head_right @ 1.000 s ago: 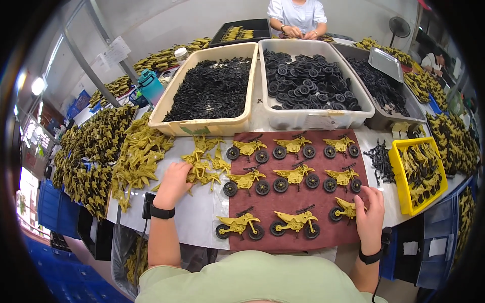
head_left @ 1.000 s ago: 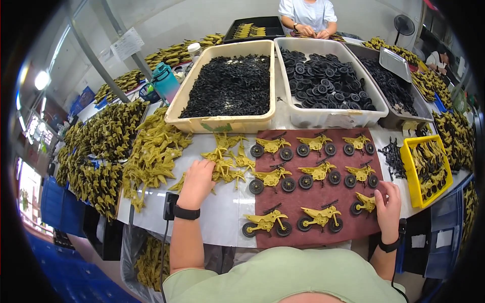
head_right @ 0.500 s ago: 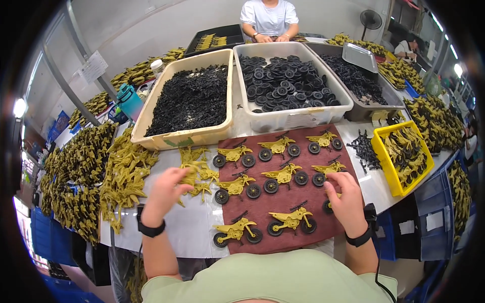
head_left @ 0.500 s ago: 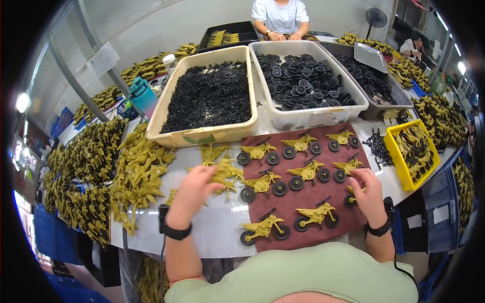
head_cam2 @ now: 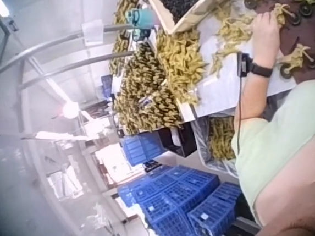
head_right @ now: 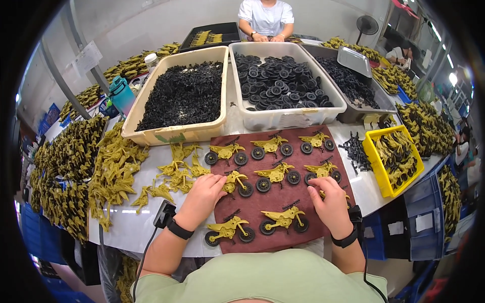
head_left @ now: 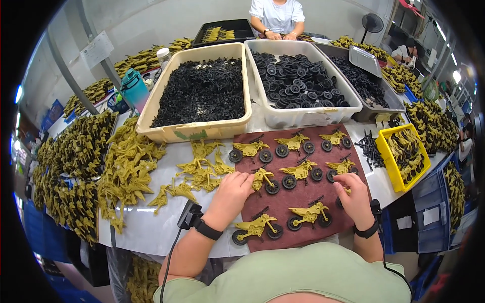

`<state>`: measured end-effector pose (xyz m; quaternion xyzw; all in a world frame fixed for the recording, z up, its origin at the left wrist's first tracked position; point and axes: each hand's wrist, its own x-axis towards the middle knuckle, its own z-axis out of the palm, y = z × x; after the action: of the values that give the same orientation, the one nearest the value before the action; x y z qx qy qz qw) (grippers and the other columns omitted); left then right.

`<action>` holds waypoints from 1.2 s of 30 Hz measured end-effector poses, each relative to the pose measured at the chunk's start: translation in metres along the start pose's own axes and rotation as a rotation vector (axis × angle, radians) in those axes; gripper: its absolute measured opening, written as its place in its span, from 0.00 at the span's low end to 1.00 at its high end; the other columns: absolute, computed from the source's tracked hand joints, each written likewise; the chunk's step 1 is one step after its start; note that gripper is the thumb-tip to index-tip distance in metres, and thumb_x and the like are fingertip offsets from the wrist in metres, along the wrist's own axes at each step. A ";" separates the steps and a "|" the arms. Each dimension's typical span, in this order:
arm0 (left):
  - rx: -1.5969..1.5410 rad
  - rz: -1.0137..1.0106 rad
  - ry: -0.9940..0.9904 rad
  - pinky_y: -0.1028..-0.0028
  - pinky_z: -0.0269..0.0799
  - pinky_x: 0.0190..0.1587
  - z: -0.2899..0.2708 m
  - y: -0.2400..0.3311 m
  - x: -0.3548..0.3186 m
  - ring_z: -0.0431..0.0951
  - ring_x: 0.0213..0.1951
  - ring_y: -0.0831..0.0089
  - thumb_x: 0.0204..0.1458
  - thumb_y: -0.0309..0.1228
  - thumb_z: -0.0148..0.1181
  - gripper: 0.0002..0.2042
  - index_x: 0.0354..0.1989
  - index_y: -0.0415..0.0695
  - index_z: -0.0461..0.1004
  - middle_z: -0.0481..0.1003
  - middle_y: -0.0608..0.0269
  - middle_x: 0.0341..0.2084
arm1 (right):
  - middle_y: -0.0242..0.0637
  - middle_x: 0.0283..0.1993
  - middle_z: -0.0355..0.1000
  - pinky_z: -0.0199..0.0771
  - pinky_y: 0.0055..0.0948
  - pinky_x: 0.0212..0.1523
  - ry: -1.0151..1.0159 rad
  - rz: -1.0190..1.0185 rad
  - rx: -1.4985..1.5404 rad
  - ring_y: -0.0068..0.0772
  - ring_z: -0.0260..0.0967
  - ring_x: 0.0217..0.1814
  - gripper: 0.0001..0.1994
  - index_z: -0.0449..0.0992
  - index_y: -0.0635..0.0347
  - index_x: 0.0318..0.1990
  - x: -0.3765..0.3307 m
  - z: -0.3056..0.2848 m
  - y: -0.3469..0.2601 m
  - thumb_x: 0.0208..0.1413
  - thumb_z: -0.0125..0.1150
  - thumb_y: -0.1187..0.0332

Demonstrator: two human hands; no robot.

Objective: The recorder is assembling small plastic model motorcycles by attaching wheels and frame components.

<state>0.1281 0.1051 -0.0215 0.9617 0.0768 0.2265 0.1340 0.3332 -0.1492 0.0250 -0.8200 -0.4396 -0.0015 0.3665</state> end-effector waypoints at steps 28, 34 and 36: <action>0.466 -0.031 0.063 0.67 0.69 0.45 0.034 0.009 0.002 0.73 0.37 0.63 0.43 0.27 0.59 0.17 0.43 0.34 0.72 0.73 0.56 0.32 | 0.44 0.45 0.71 0.70 0.38 0.50 -0.428 -0.410 0.043 0.48 0.69 0.49 0.13 0.74 0.63 0.45 0.062 0.067 -0.053 0.51 0.57 0.78; -0.200 -0.098 0.207 0.63 0.72 0.38 0.013 0.012 0.005 0.75 0.32 0.55 0.39 0.22 0.60 0.18 0.42 0.35 0.72 0.74 0.52 0.30 | 0.40 0.48 0.71 0.70 0.33 0.53 -0.326 -0.454 0.229 0.41 0.70 0.51 0.19 0.72 0.62 0.49 0.073 0.080 -0.051 0.46 0.64 0.78; -0.297 -0.100 0.174 0.63 0.72 0.37 0.003 0.016 0.004 0.76 0.33 0.55 0.40 0.21 0.60 0.17 0.43 0.35 0.72 0.74 0.51 0.31 | 0.37 0.46 0.72 0.70 0.30 0.51 -0.558 -0.223 0.405 0.34 0.71 0.49 0.21 0.72 0.61 0.48 0.075 0.077 -0.056 0.44 0.68 0.77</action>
<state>0.1344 0.0895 -0.0179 0.9032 0.1015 0.3107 0.2783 0.3137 -0.0295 0.0264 -0.6468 -0.6007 0.2695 0.3849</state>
